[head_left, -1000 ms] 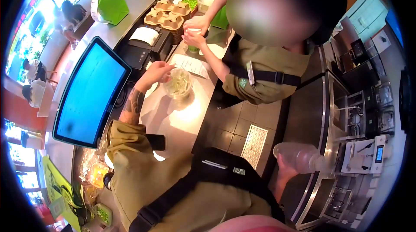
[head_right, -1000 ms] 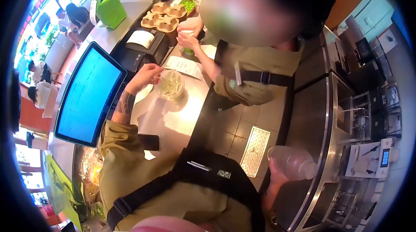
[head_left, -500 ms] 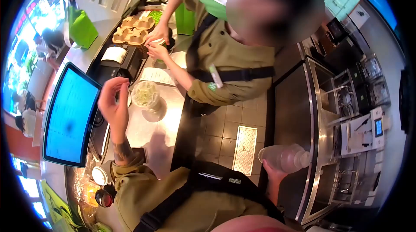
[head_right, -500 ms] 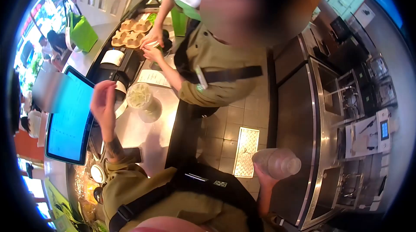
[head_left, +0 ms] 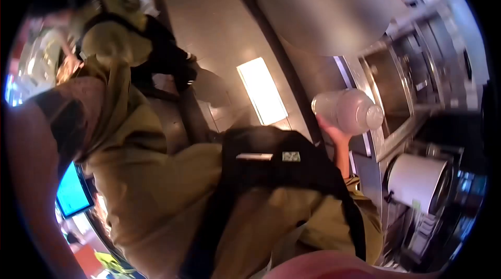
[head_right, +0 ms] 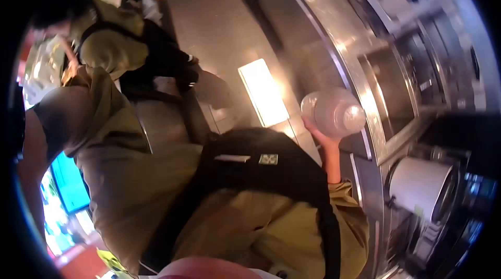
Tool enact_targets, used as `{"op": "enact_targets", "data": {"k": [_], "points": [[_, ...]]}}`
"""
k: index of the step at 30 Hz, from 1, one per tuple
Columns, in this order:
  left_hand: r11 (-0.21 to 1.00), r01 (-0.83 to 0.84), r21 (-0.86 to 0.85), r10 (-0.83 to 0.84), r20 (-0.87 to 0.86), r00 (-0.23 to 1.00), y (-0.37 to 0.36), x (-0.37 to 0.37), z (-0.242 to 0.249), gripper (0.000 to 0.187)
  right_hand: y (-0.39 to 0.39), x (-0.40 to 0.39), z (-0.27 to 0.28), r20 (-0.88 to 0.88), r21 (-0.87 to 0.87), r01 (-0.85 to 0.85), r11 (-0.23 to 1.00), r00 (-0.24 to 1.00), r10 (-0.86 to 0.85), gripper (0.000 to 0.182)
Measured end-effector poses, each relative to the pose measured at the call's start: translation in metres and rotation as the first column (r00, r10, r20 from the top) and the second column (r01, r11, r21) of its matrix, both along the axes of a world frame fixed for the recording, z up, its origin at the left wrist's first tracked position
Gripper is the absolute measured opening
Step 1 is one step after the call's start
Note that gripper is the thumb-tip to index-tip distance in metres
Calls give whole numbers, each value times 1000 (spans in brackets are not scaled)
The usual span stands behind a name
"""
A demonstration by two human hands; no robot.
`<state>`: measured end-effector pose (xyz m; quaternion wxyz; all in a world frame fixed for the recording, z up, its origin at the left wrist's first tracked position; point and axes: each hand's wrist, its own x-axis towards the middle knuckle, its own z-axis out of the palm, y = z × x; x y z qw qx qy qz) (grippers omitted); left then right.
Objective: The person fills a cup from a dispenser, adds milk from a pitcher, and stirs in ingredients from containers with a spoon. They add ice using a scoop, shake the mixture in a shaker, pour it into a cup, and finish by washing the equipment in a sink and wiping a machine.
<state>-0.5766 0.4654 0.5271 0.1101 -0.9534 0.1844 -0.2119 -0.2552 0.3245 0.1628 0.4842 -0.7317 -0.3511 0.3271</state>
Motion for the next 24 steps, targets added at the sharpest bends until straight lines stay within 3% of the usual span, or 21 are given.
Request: {"op": "enact_targets", "data": {"k": [1, 3, 7, 10, 11, 13, 15, 16, 18, 19, 21, 22, 24], "points": [[999, 40, -17, -40, 1, 999, 1, 30, -1, 60, -13, 26, 0, -2, -121, 57, 991, 998, -57, 92], [991, 136, -15, -136, 5, 991, 9, 89, 7, 58, -54, 87, -47, -50, -85, 111, 990, 992, -115, 91], [936, 348, 54, -350, 48, 935, 25, 201, 18, 54, -91, 129, -17, 116, 146, 131, 981, 982, -149, 88], [901, 431, 44, -433, 50, 900, 22, 270, 12, 51, -106, 153, 0, 115, 280, 78, 957, 987, -114, 85], [882, 471, 20, -472, 51, 880, 26, 299, 5, 50, -107, 177, -31, 451, 54, 145, 988, 879, -154, 89], [799, 600, -48, -596, 74, 800, 36, 371, -14, 48, -102, 183, -9, 271, -139, 464, 875, 868, -417, 88], [693, 714, -103, -703, 128, 700, 39, 440, -39, 46, -105, 187, -13, 284, 137, 521, 842, 794, -537, 91], [662, 738, -129, -718, 173, 674, 48, 463, -47, 46, -80, 216, -12, 313, 334, 452, 827, 775, -550, 93], [621, 758, -198, -703, 285, 651, 47, 520, -75, 44, -68, 255, -47, -229, 317, 504, 804, 863, -451, 91], [594, 754, -280, -659, 368, 656, 51, 551, -99, 43, -70, 255, -58, -508, 254, 551, 795, 775, -376, 91], [522, 679, -516, -450, 510, 733, 55, 614, -170, 41, -41, 298, -20, -47, 110, 480, 870, 877, -478, 90], [449, 616, -648, -317, 529, 787, 45, 648, -211, 40, -32, 321, -3, 56, 159, 482, 862, 867, -495, 92], [214, 391, -895, -66, 386, 920, 36, 701, -304, 38, -11, 375, -14, 256, 47, 410, 911, 877, -408, 98]]}}
